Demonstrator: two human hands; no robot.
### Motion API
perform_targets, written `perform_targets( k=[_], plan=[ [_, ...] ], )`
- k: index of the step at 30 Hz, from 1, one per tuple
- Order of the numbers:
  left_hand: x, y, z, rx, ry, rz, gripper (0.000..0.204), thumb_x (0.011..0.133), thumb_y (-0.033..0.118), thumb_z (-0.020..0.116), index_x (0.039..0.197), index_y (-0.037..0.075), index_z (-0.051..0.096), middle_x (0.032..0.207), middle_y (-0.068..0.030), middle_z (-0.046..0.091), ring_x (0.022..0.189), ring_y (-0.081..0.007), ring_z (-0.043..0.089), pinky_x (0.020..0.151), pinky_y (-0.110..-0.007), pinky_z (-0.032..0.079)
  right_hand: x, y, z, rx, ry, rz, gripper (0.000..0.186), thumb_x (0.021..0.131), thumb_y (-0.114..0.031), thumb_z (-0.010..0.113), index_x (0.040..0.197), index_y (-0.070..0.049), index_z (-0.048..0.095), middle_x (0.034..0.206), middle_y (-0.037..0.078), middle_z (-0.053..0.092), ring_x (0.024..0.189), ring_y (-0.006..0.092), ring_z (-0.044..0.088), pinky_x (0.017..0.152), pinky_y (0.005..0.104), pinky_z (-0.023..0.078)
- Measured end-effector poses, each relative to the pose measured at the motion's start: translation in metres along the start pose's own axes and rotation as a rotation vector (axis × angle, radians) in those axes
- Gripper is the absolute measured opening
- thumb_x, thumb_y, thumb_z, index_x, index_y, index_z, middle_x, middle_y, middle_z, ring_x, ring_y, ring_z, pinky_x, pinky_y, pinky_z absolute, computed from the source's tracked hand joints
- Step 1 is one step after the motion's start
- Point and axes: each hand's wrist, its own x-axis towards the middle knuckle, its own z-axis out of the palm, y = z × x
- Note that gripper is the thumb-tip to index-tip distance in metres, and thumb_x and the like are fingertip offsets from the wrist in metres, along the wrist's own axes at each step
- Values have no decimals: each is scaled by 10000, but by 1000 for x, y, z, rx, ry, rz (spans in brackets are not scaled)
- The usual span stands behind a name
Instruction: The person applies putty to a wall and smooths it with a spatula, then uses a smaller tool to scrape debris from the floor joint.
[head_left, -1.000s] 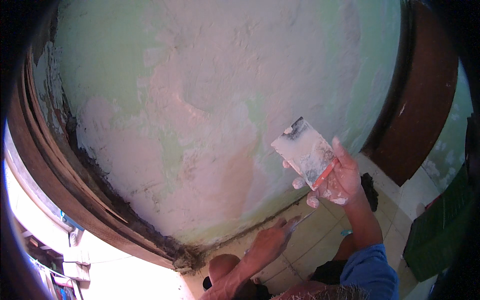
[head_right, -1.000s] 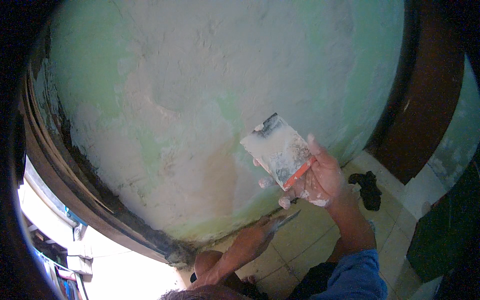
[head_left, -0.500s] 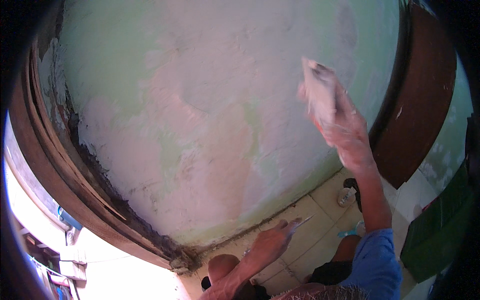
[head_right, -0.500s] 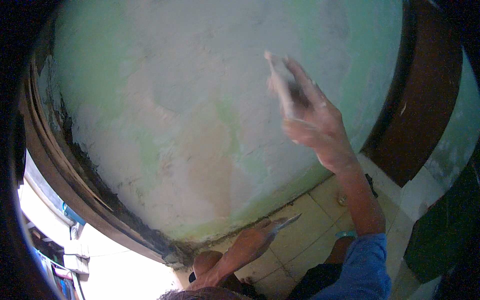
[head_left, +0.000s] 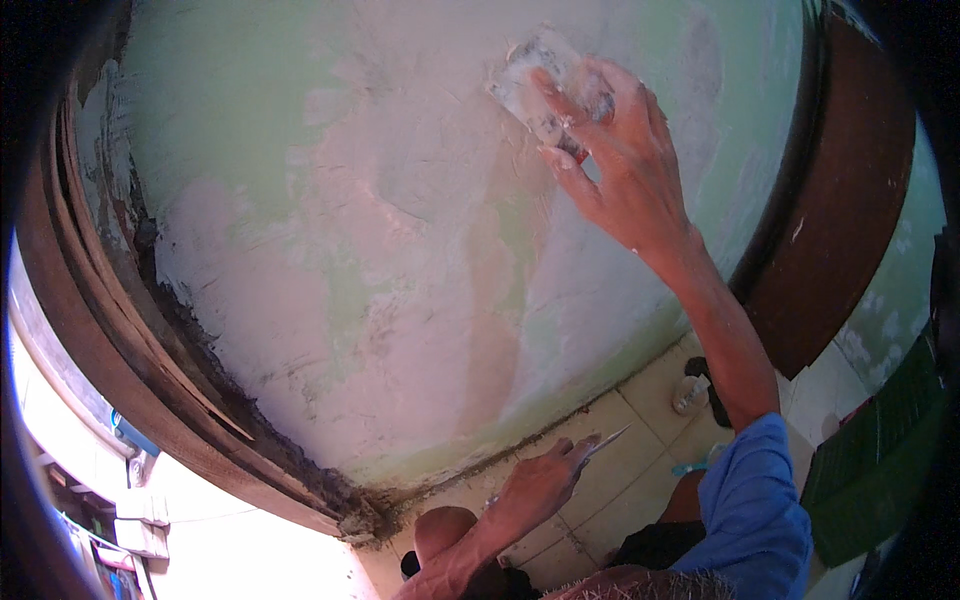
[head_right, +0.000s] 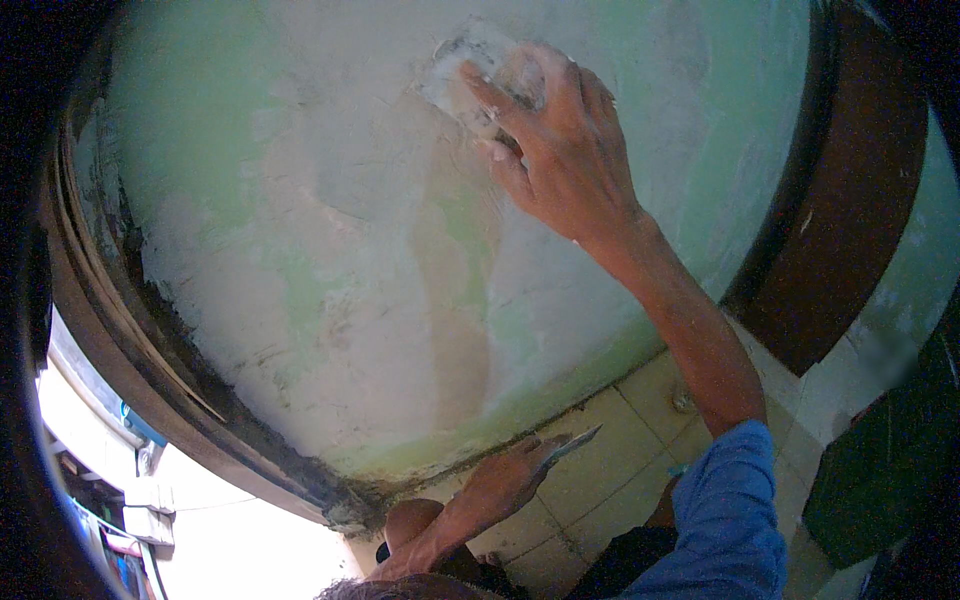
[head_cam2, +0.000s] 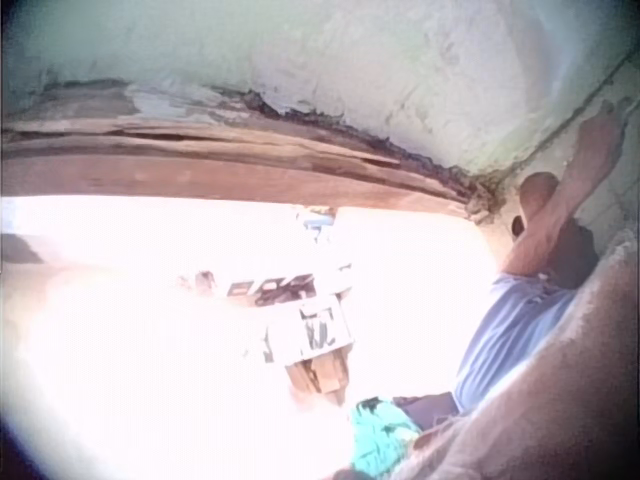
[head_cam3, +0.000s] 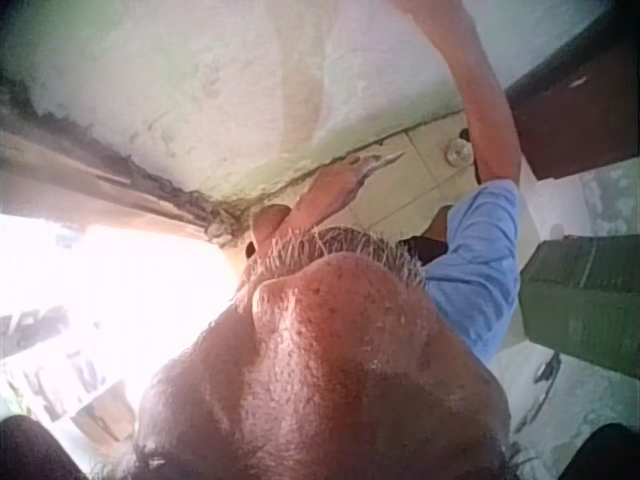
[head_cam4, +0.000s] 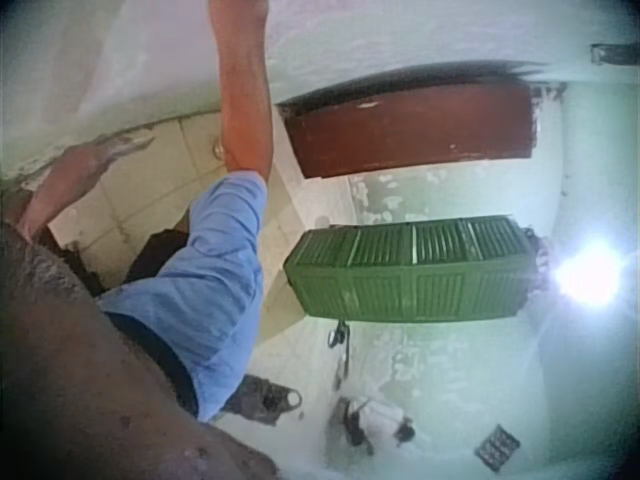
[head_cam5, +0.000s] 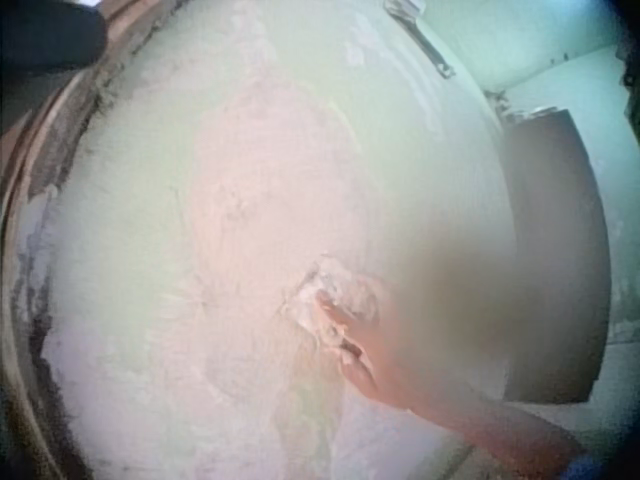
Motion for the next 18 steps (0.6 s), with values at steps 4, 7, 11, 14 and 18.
perform_targets(
  k=[4, 7, 11, 14, 18],
  plan=[
    [-3, -6, 2, 22, 2, 9, 629, 843, 41, 561, 1434, 137, 369, 1078, -202, 560, 864, -398, 635, 678, -478, 530, -26, -1, -7, -98, -124, 85, 624, 783, -260, 723, 1383, -254, 553, 1259, 166, 461, 1104, 336, 498, 891, 468, 401],
    [-1, -1, -3, 13, -21, -26, 615, 857, 54, 554, 1435, 146, 368, 1069, -200, 560, 862, -396, 635, 679, -483, 529, -35, 0, -25, -111, -104, 147, 604, 777, -326, 730, 1358, -255, 579, 1203, 147, 487, 1089, 320, 499, 853, 442, 399],
    [0, 2, -3, 16, -23, -25, 573, 878, 60, 534, 1424, 147, 385, 1043, -197, 557, 854, -398, 630, 683, -489, 526, -6, -3, -29, -29, -10, 210, 574, 781, -287, 745, 1336, -254, 602, 1186, 128, 500, 1046, 297, 512, 887, 423, 418],
    [2, 4, -4, -11, -3, 3, 552, 887, 52, 520, 1417, 141, 396, 1030, -196, 555, 848, -398, 627, 679, -490, 527, 8, -2, -12, 23, 67, 222, 555, 775, -381, 724, 1305, -251, 620, 1097, 130, 512, 1034, 314, 510, 803, 449, 408],
    [3, 2, -4, -13, 17, 21, 548, 889, 49, 511, 1417, 135, 396, 1032, -195, 556, 847, -398, 629, 672, -489, 529, 12, -22, -10, -48, 9, 243, 565, 755, -307, 759, 1302, -261, 628, 1122, 115, 507, 1029, 287, 518, 848, 438, 425]
  ],
)
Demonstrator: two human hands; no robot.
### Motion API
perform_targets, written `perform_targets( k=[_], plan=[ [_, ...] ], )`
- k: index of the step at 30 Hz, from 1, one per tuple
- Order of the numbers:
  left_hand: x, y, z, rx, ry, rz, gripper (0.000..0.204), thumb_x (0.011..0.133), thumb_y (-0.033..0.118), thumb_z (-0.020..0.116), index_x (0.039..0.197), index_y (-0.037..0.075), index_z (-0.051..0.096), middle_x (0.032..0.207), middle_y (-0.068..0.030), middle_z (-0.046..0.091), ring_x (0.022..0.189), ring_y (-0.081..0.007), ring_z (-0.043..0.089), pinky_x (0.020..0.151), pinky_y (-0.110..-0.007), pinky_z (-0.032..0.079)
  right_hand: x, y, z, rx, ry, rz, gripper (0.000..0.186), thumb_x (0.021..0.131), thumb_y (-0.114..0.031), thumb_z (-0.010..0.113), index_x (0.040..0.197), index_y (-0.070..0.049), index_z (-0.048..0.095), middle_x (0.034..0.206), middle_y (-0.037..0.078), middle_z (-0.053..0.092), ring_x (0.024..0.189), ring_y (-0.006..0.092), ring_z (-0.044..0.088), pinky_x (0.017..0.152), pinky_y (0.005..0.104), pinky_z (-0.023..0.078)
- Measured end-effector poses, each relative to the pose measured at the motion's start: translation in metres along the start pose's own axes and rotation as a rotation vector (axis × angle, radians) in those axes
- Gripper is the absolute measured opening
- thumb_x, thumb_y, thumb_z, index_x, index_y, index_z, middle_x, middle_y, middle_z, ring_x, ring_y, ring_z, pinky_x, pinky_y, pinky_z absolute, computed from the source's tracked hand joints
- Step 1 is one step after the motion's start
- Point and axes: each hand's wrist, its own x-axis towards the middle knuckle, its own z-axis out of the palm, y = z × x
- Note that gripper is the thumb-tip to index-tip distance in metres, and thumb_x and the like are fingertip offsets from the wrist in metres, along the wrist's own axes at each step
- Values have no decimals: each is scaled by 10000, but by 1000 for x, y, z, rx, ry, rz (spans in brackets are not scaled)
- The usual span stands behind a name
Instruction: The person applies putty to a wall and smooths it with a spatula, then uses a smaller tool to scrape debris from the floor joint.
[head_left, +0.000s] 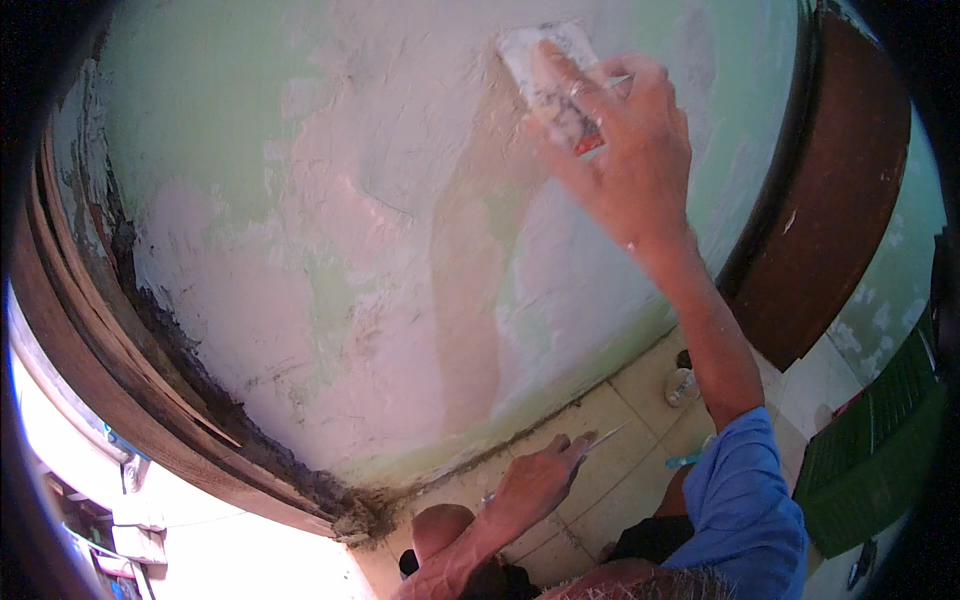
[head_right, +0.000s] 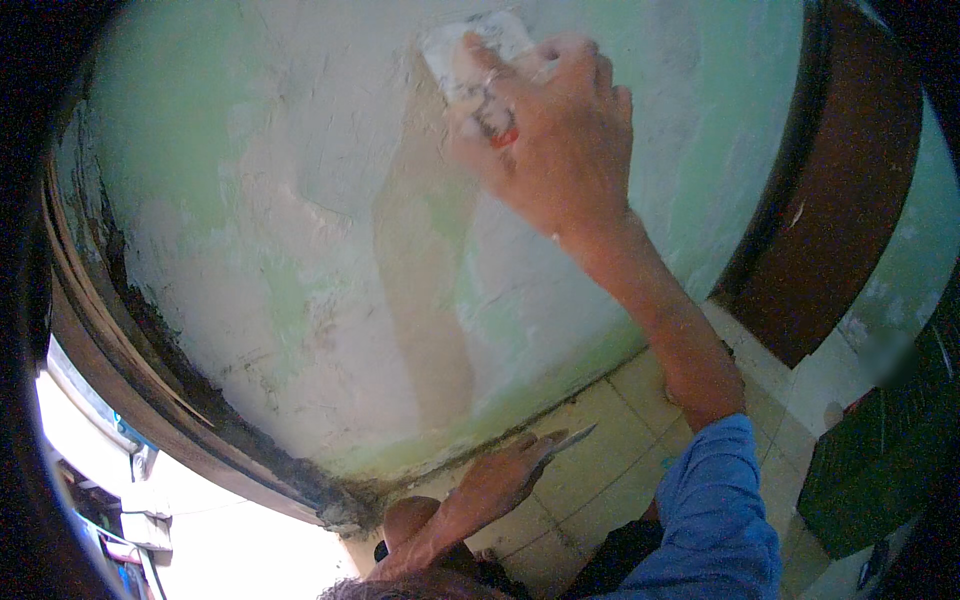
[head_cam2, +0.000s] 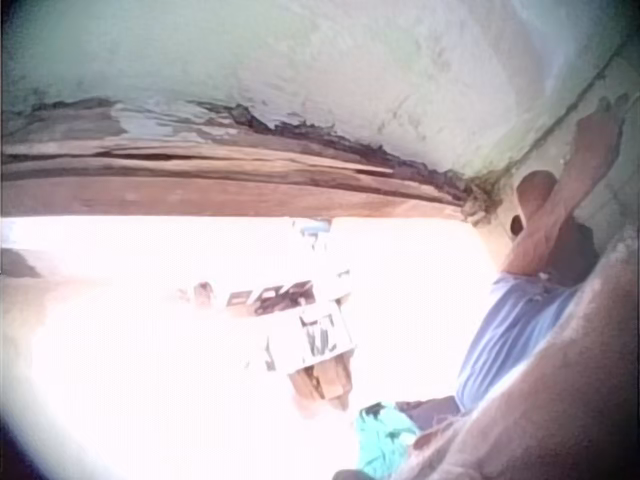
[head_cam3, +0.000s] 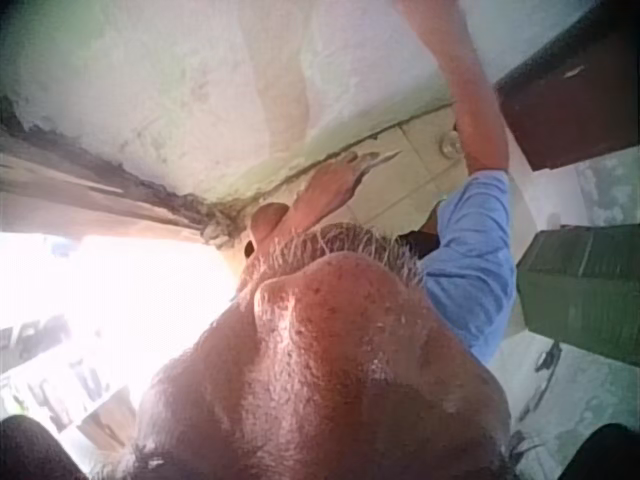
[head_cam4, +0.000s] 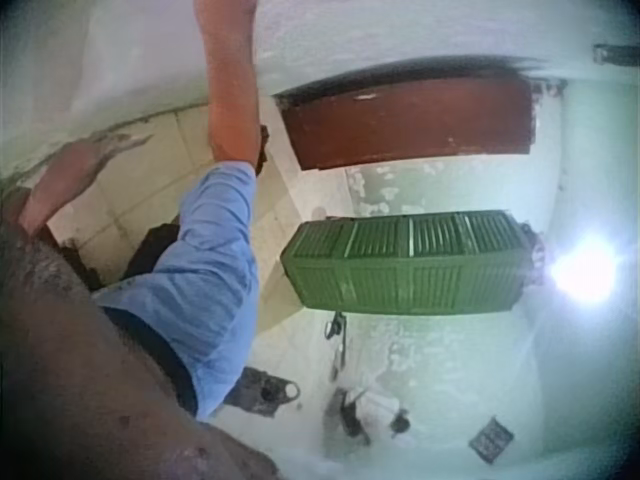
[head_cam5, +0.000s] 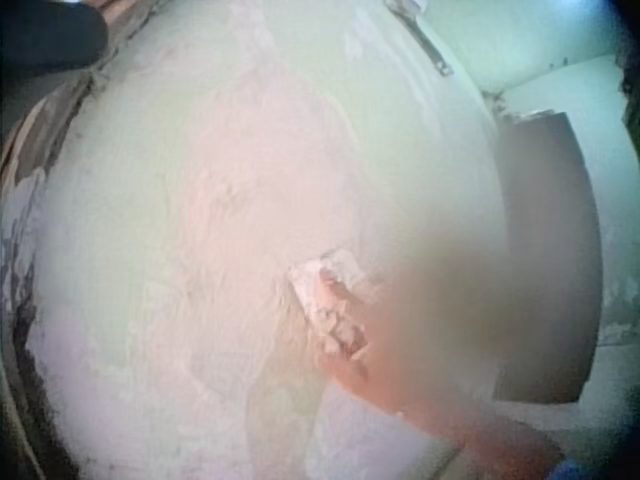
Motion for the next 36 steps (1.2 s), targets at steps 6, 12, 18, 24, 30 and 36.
perform_targets(
  k=[6, 12, 18, 24, 30, 36],
  plan=[
    [-3, -7, -1, 55, -47, -62, 546, 889, 49, 501, 1418, 131, 392, 1035, -193, 556, 841, -401, 630, 676, -488, 530, -26, -2, -24, 6, -154, -27, 552, 764, -265, 763, 1301, -265, 633, 1180, 106, 502, 1042, 279, 518, 903, 424, 416],
    [-1, 2, -6, 7, -34, -28, 517, 901, 60, 499, 1405, 125, 404, 1019, -196, 554, 828, -400, 633, 669, -488, 533, 1, 10, 0, 61, -15, -143, 564, 796, -243, 738, 1342, -273, 600, 1267, 98, 487, 1081, 274, 506, 928, 422, 400],
    [-3, 4, -8, 86, -42, -50, 498, 911, 71, 500, 1399, 126, 414, 1017, -191, 559, 821, -391, 636, 661, -485, 541, -20, 14, 0, -47, -76, -149, 540, 793, -351, 722, 1317, -282, 612, 1171, 136, 508, 1062, 320, 504, 813, 455, 409],
    [-3, 6, -9, 112, -38, -42, 503, 905, 74, 505, 1399, 130, 422, 1027, -192, 565, 856, -389, 638, 657, -480, 545, -2, 17, -13, 40, -12, 42, 533, 787, -277, 741, 1309, -278, 629, 1148, 90, 525, 1035, 273, 530, 862, 402, 472],
    [-6, 9, -10, 86, 33, -18, 493, 915, 78, 504, 1398, 120, 416, 1027, -189, 565, 871, -382, 638, 670, -464, 544, -9, -23, -5, -12, -74, -38, 547, 761, -315, 749, 1296, -275, 638, 1133, 84, 525, 1026, 280, 525, 871, 408, 455],
    [-10, 3, -11, 97, -38, -17, 507, 917, 85, 507, 1411, 123, 399, 1027, -195, 564, 838, -383, 636, 652, -479, 539, -15, 5, -14, 6, -20, -118, 549, 770, -397, 699, 1299, -274, 621, 1101, 137, 505, 1000, 323, 513, 776, 458, 411]
  ],
)
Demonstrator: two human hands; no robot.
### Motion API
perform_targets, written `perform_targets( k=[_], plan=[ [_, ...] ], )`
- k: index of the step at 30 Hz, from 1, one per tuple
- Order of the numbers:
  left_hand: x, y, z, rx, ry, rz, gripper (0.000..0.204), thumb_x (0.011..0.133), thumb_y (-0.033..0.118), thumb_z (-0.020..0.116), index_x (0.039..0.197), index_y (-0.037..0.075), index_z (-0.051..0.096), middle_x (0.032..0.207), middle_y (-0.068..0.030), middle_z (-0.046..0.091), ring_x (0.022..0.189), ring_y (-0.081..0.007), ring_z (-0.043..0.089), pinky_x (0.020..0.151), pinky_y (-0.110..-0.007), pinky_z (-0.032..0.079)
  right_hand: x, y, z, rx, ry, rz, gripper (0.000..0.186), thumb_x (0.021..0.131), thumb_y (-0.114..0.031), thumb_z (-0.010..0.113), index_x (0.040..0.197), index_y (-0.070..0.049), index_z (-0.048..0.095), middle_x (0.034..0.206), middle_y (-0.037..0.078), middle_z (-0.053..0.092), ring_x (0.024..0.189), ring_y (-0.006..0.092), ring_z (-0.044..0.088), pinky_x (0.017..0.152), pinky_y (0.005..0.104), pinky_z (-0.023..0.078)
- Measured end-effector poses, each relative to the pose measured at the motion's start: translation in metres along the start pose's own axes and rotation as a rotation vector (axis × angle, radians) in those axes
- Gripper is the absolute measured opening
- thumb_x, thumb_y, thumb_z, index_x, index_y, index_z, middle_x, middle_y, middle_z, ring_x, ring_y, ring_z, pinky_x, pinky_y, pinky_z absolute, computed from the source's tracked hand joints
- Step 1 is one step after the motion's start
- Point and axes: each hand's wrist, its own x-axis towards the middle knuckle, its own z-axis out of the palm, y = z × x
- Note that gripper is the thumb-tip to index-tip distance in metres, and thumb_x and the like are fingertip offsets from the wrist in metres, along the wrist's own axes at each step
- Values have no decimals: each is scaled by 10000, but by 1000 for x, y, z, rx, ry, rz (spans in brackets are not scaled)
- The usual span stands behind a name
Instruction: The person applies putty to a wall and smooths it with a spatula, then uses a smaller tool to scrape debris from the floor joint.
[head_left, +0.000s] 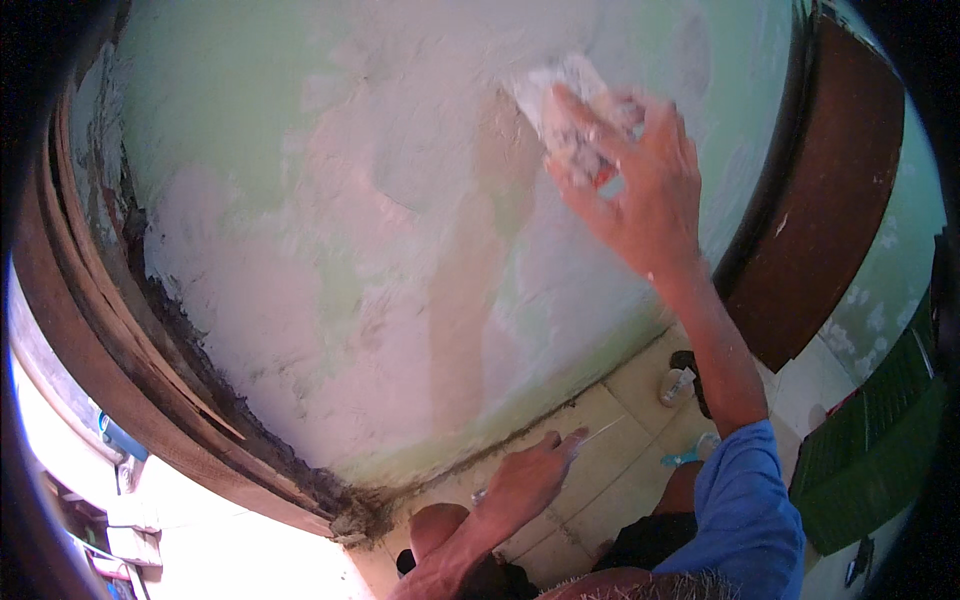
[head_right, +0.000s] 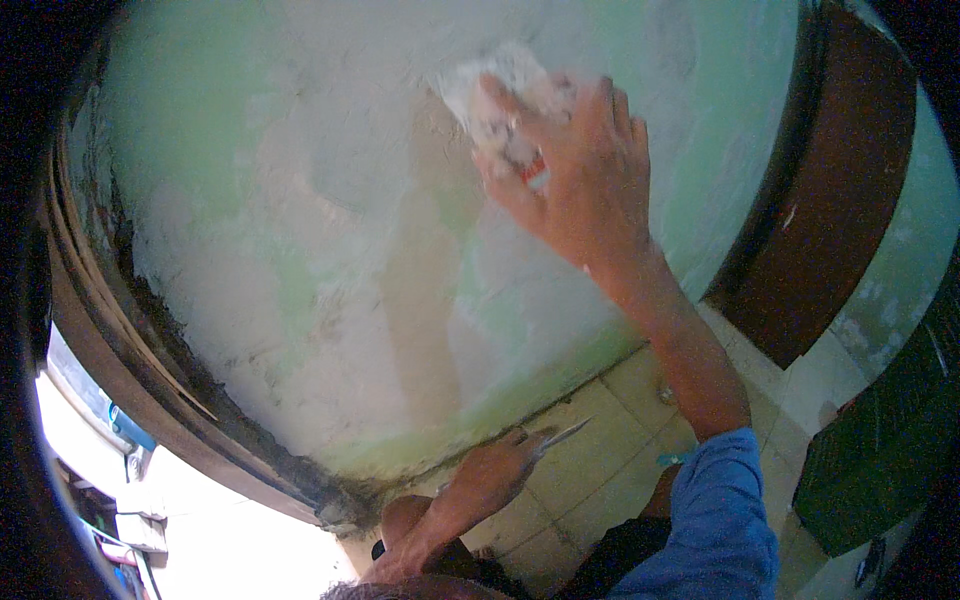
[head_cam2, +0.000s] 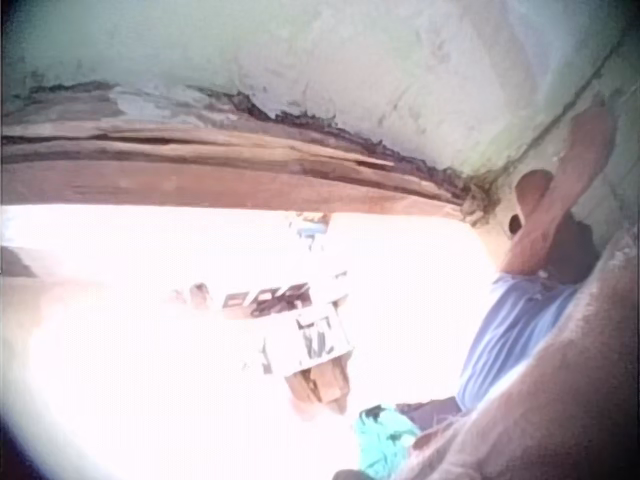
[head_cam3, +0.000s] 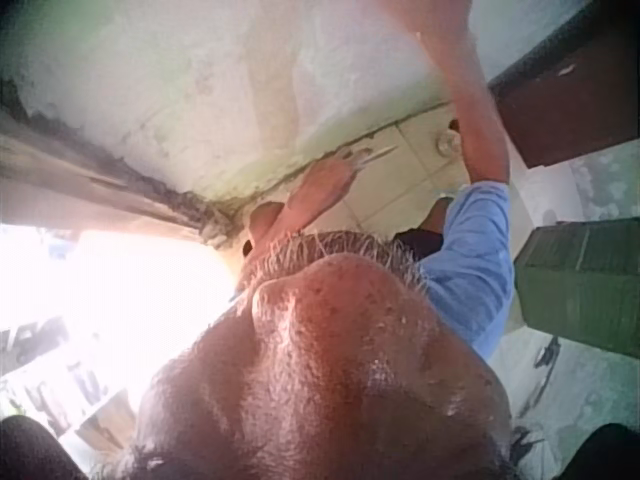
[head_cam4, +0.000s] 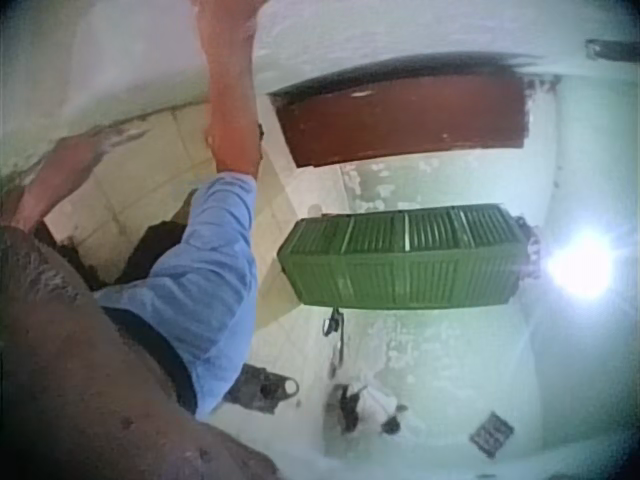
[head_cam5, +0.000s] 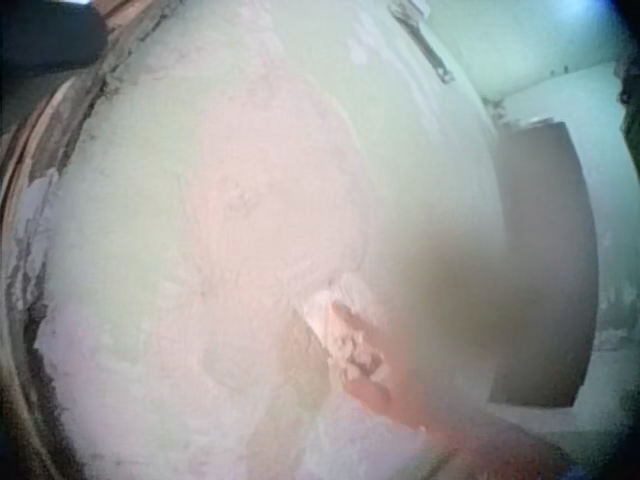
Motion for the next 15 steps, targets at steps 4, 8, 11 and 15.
perform_targets(
  k=[4, 8, 11, 15],
  plan=[
    [6, 1, 2, -27, 9, 13, 557, 889, 75, 538, 1421, 127, 385, 1041, -198, 566, 827, -389, 637, 638, -481, 538, 26, 4, 12, 49, 76, 13, 571, 761, -394, 701, 1314, -284, 607, 1084, 132, 501, 1006, 322, 508, 773, 453, 412],
    [2, -1, -2, 7, 8, -20, 564, 883, 70, 541, 1422, 128, 383, 1052, -200, 566, 841, -387, 636, 638, -482, 535, 9, -19, 14, -17, -12, 43, 555, 748, -371, 730, 1286, -278, 632, 1080, 121, 512, 990, 309, 524, 798, 436, 439],
    [2, -2, -1, 3, 29, -11, 556, 886, 67, 535, 1420, 126, 388, 1053, -199, 565, 857, -385, 634, 652, -482, 535, -9, -15, -8, -76, -94, 51, 553, 737, -318, 779, 1274, -274, 652, 1089, 103, 523, 962, 290, 551, 824, 405, 474],
    [3, 1, -1, -9, -7, -32, 572, 873, 60, 547, 1419, 120, 388, 1048, -196, 564, 878, -382, 632, 674, -478, 538, 18, 4, -9, -22, 39, 123, 538, 735, -306, 763, 1262, -281, 657, 1082, 108, 524, 997, 294, 546, 835, 407, 475]
  ],
)
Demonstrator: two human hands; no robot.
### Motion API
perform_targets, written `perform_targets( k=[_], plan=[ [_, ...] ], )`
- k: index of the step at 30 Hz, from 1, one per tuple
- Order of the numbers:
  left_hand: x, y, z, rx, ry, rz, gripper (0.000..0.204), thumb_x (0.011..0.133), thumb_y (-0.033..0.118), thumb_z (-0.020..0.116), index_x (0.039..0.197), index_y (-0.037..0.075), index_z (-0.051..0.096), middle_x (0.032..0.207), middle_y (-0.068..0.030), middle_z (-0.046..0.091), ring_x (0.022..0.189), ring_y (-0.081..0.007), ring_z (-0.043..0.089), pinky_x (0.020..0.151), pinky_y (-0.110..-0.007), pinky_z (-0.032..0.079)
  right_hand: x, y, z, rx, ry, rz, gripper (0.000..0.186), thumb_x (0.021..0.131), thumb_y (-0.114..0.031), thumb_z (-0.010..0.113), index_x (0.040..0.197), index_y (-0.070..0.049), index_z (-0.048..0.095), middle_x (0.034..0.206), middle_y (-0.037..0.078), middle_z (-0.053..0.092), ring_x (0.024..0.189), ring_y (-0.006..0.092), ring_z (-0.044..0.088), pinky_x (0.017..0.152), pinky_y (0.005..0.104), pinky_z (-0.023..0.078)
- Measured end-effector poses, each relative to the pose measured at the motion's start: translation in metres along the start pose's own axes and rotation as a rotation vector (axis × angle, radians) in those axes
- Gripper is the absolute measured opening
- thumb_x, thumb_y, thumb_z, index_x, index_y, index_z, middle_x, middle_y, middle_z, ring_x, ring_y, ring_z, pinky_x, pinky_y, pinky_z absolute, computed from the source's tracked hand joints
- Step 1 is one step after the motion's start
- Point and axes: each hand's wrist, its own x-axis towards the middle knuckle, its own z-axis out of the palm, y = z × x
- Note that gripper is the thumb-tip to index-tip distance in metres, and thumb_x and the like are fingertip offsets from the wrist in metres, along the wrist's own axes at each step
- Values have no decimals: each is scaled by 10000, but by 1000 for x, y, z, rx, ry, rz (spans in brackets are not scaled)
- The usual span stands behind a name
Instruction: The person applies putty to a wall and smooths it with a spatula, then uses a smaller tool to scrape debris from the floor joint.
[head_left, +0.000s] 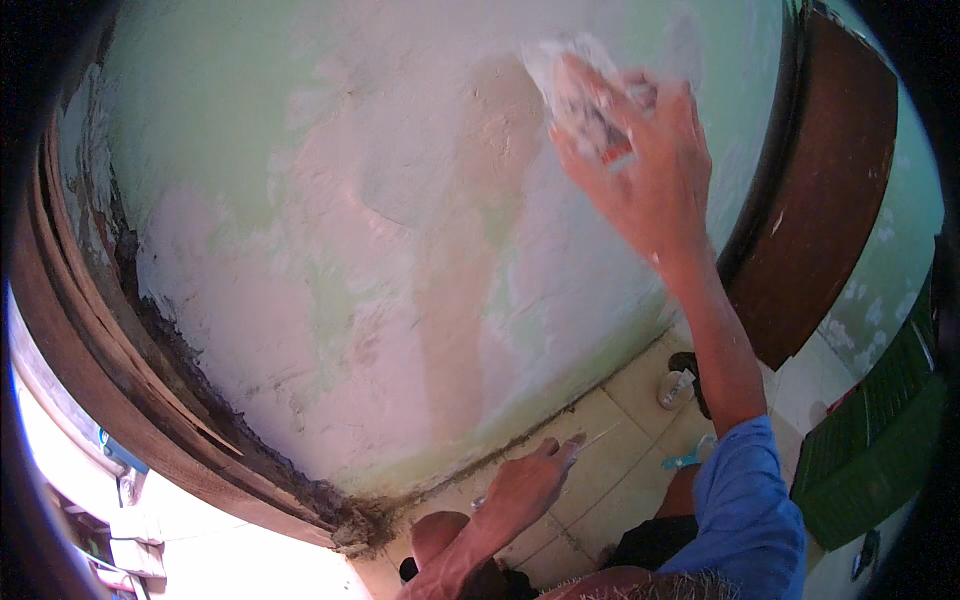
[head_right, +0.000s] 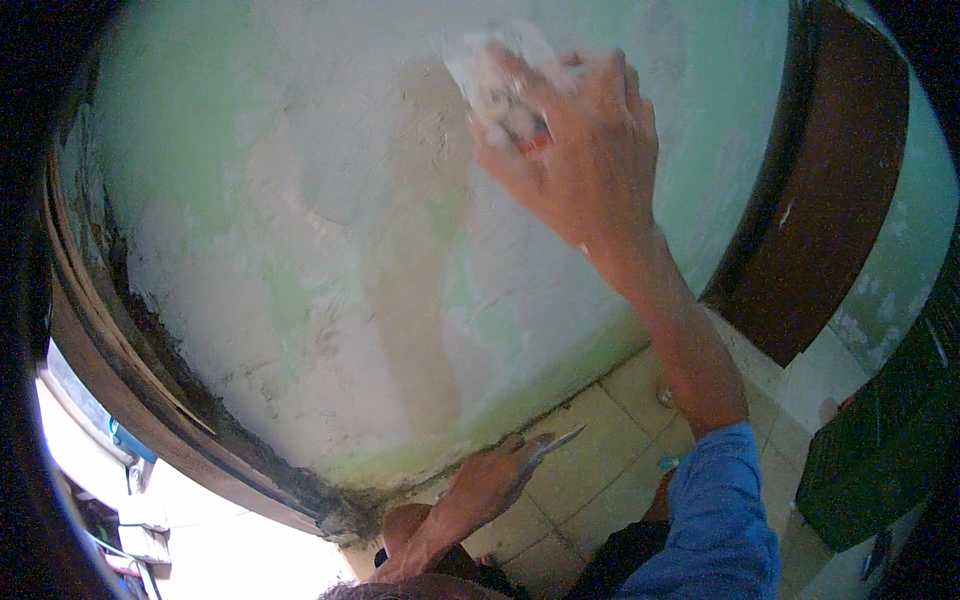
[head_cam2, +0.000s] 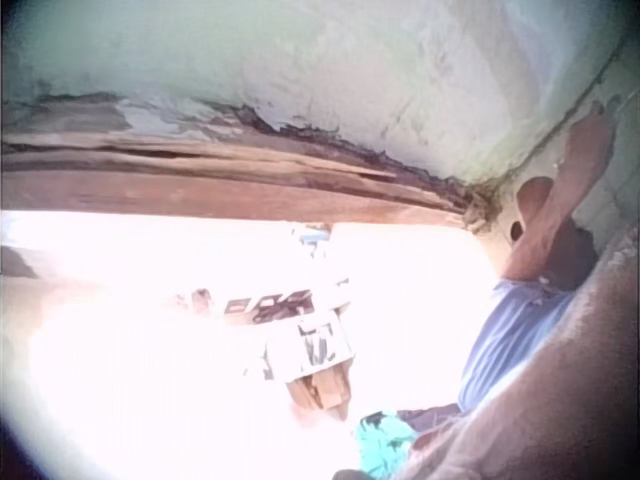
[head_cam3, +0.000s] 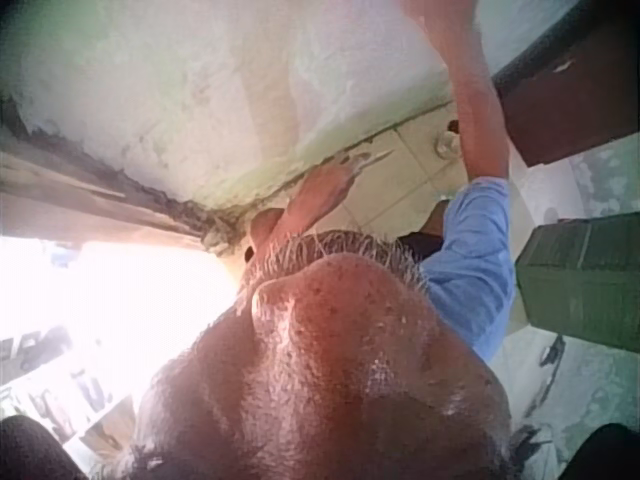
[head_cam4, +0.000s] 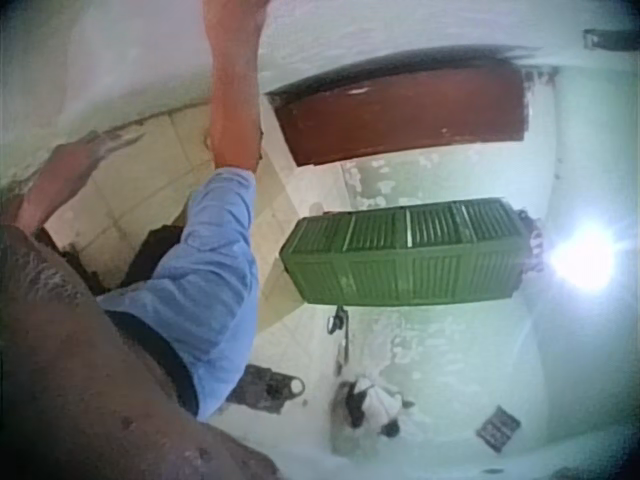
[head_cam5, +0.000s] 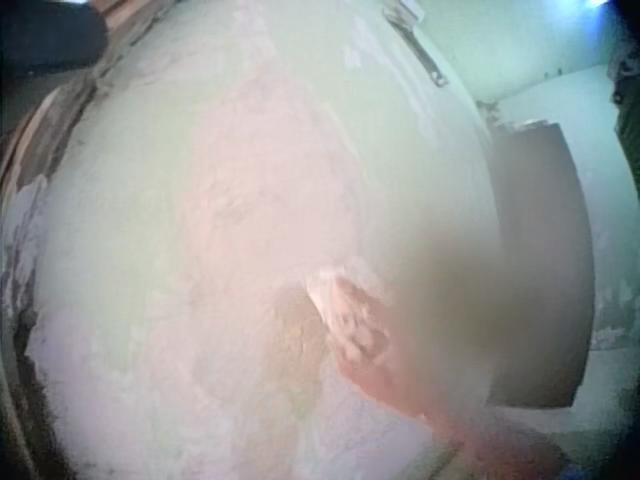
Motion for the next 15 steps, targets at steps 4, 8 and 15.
perform_targets(
  k=[4, 8, 15],
  plan=[
    [6, 7, 1, -30, 26, 61, 551, 880, 59, 535, 1411, 118, 398, 1032, -193, 561, 867, -378, 632, 661, -477, 537, 11, -6, 22, 35, 38, -92, 531, 709, -402, 735, 1217, -265, 663, 1090, 132, 518, 993, 324, 527, 808, 456, 448],
    [2, 0, 2, -1, 58, 35, 532, 890, 62, 522, 1406, 119, 406, 1026, -190, 564, 826, -373, 637, 630, -471, 537, -23, -21, 5, 18, -130, -76, 562, 728, -277, 776, 1275, -249, 649, 1116, 110, 520, 1010, 316, 539, 848, 407, 473],
    [-1, -3, 2, 36, 32, 23, 484, 920, 89, 502, 1395, 122, 414, 1004, -188, 573, 793, -373, 641, 582, -470, 535, -14, 50, 21, 223, -16, -8, 503, 824, -308, 712, 1315, -246, 620, 1183, 136, 512, 1065, 320, 517, 886, 445, 443]
  ],
)
